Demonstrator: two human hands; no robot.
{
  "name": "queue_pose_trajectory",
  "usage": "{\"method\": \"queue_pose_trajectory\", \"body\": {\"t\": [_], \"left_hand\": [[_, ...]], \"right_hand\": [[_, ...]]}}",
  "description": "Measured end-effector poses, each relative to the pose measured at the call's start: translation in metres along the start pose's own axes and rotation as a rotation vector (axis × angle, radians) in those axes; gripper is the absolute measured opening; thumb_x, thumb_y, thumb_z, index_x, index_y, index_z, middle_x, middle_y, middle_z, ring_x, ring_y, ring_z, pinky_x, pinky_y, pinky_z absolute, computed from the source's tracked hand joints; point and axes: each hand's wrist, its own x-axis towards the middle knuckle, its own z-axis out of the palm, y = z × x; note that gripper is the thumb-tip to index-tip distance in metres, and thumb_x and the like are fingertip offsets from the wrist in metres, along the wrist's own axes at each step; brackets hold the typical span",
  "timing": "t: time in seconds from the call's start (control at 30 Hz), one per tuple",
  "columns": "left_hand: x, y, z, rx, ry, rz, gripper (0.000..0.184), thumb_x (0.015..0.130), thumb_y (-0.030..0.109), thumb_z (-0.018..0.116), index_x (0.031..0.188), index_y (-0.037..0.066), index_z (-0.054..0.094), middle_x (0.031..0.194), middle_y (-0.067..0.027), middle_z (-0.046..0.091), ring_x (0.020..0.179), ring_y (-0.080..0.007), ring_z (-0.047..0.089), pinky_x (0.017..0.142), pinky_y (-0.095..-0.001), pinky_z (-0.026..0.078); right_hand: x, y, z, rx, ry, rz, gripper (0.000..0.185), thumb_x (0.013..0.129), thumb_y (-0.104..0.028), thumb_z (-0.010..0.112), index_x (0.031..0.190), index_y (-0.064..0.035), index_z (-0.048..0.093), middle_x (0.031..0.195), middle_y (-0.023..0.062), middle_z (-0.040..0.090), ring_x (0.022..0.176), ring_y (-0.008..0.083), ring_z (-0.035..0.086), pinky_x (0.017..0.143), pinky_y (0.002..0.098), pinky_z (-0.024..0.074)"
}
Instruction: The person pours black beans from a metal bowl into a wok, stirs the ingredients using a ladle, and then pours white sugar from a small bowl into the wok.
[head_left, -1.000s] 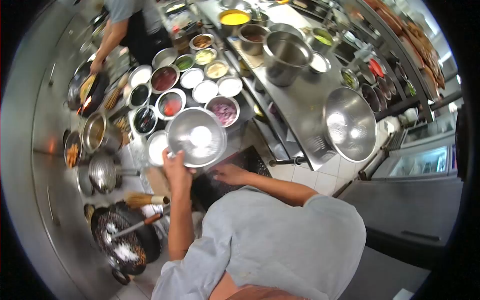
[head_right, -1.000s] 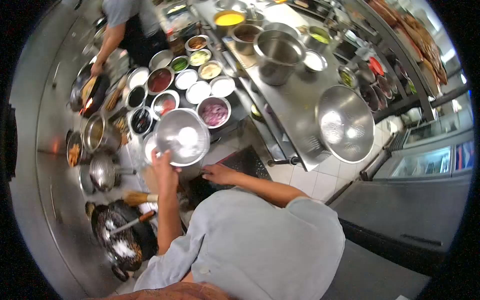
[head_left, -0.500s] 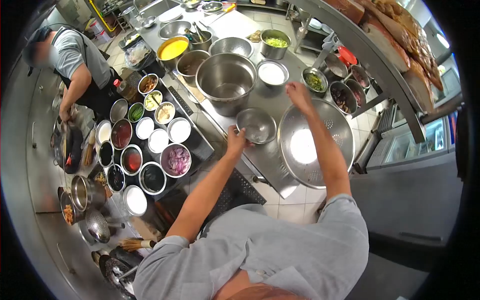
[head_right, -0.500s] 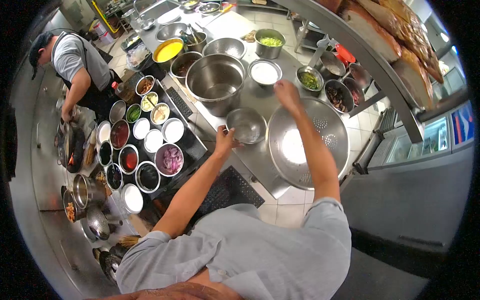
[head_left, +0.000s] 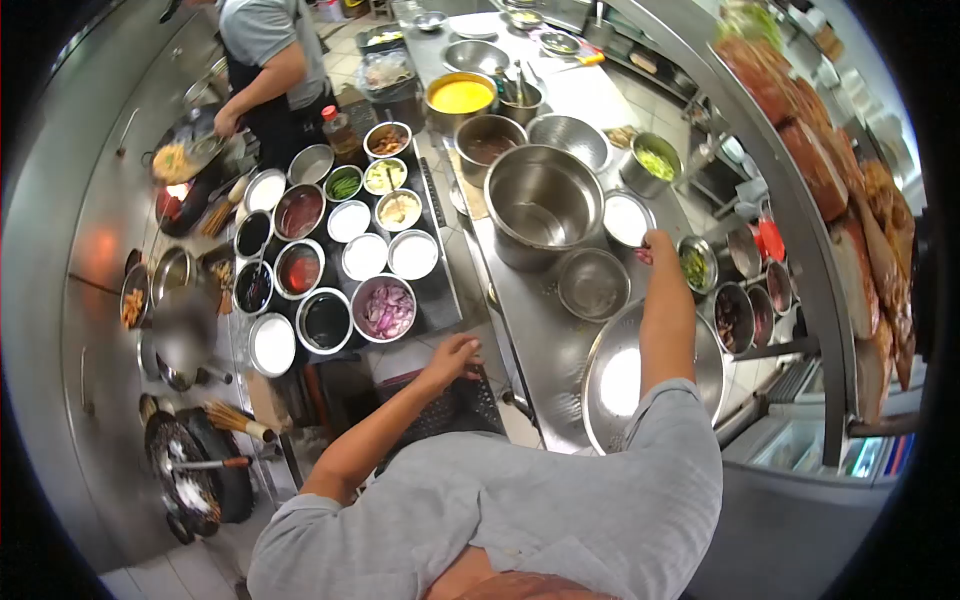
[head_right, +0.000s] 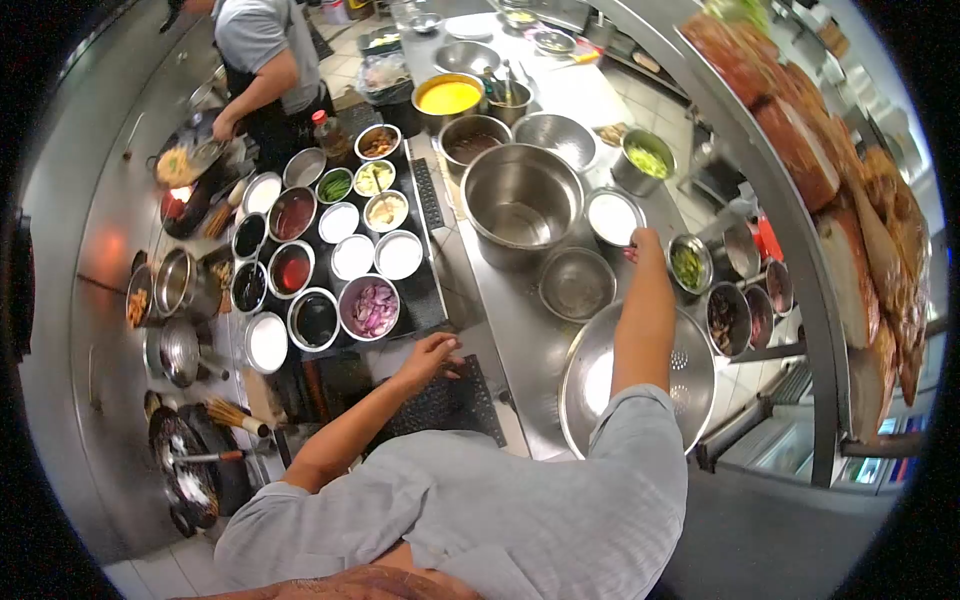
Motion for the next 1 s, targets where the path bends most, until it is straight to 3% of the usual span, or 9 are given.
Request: {"method": "queue_pose_trajectory", "body": {"t": [0.23,0.3,0.33,0.37,0.5,0.77,0.8,0.93,1.0], "left_hand": [[-0.041,0.01,-0.021,0.069,0.055,0.139,0.043,0.106,0.032,0.057,0.133,-0.002,0.058,0.126,-0.0128,0.062,0.107,-0.0236,0.067,0.079,-0.0358,0.062],[-0.049,0.015,-0.018,0.071,0.076,0.156,0.043,0.106,0.032,0.057,0.132,-0.001,0.06,0.124,-0.0107,0.063,0.108,-0.0217,0.066,0.081,-0.0351,0.061],[-0.049,0.019,-0.017,0.165,0.031,0.207,0.042,0.106,0.033,0.057,0.13,-0.002,0.062,0.12,-0.0107,0.065,0.106,-0.0208,0.067,0.08,-0.0346,0.061],[-0.052,0.023,-0.016,0.257,0.001,0.257,0.042,0.105,0.033,0.058,0.127,-0.002,0.064,0.115,-0.0107,0.067,0.105,-0.02,0.068,0.079,-0.0342,0.061],[-0.085,0.066,0.003,0.331,-0.024,0.504,0.036,0.104,0.03,0.059,0.116,-0.003,0.068,0.102,-0.0108,0.07,0.096,-0.0155,0.068,0.073,-0.032,0.057],[-0.181,0.084,-0.045,0.394,0.242,0.698,0.04,0.101,0.035,0.058,0.1,-0.004,0.067,0.088,-0.0183,0.069,0.079,-0.0336,0.068,0.074,-0.0433,0.052],[-0.198,0.078,-0.059,0.416,0.358,0.668,0.04,0.1,0.035,0.058,0.098,-0.004,0.067,0.089,-0.0201,0.069,0.08,-0.0358,0.067,0.074,-0.0445,0.052],[-0.289,0.033,-0.128,0.33,0.75,0.618,0.031,0.098,0.029,0.057,0.092,-0.002,0.058,0.086,-0.0234,0.064,0.082,-0.0395,0.065,0.072,-0.049,0.049],[-0.344,0.005,-0.163,0.255,0.99,0.548,0.028,0.097,0.026,0.059,0.09,-0.001,0.057,0.084,-0.023,0.064,0.079,-0.0396,0.065,0.07,-0.0481,0.048]], "right_hand": [[-0.108,-0.012,-0.051,0.027,0.224,-0.41,0.01,0.081,-0.004,0.051,0.084,0.0019,0.058,0.067,0.0135,0.062,0.045,0.0212,0.055,0.04,0.0359,0.0438],[-0.079,-0.01,-0.1,-0.064,0.253,-0.522,0.035,0.085,-0.01,0.051,0.115,0.005,0.06,0.073,0.016,0.066,0.048,0.026,0.059,0.044,0.0347,0.0483],[-0.046,0.0,-0.13,-0.016,0.364,-0.722,0.015,0.074,-0.01,0.061,0.084,-0.0006,0.066,0.064,0.0112,0.061,0.048,0.0217,0.056,0.042,0.0373,0.0403],[-0.057,0.002,-0.166,-0.32,0.204,-0.73,0.042,0.084,-0.017,0.061,0.121,0.0019,0.061,0.09,0.012,0.069,0.079,0.0237,0.065,0.063,0.0428,0.0543],[-0.209,-0.004,-0.198,-0.562,0.351,-1.027,0.039,0.079,-0.016,0.064,0.11,0.0073,0.065,0.108,0.0276,0.067,0.096,0.0382,0.066,0.085,0.0462,0.0509],[-0.408,0.067,0.014,-0.541,-0.535,-0.946,0.056,0.085,-0.004,0.063,0.139,0.0089,0.051,0.127,0.0155,0.061,0.112,0.0231,0.059,0.1,0.0335,0.0461],[-0.436,0.099,0.072,-0.331,-0.54,-1.099,0.038,0.086,-0.009,0.06,0.122,0.0024,0.06,0.089,0.0024,0.062,0.071,0.0092,0.054,0.061,0.0254,0.0427],[-0.55,0.167,0.246,-0.427,-0.898,-0.9,0.05,0.083,-0.001,0.059,0.132,0.0105,0.054,0.113,0.0115,0.063,0.096,0.0181,0.06,0.088,0.0293,0.0482],[-0.603,0.205,0.315,-0.502,-0.904,-0.939,0.043,0.082,-0.002,0.059,0.124,0.0086,0.059,0.104,0.0074,0.062,0.087,0.0133,0.056,0.076,0.0257,0.0461]]}}
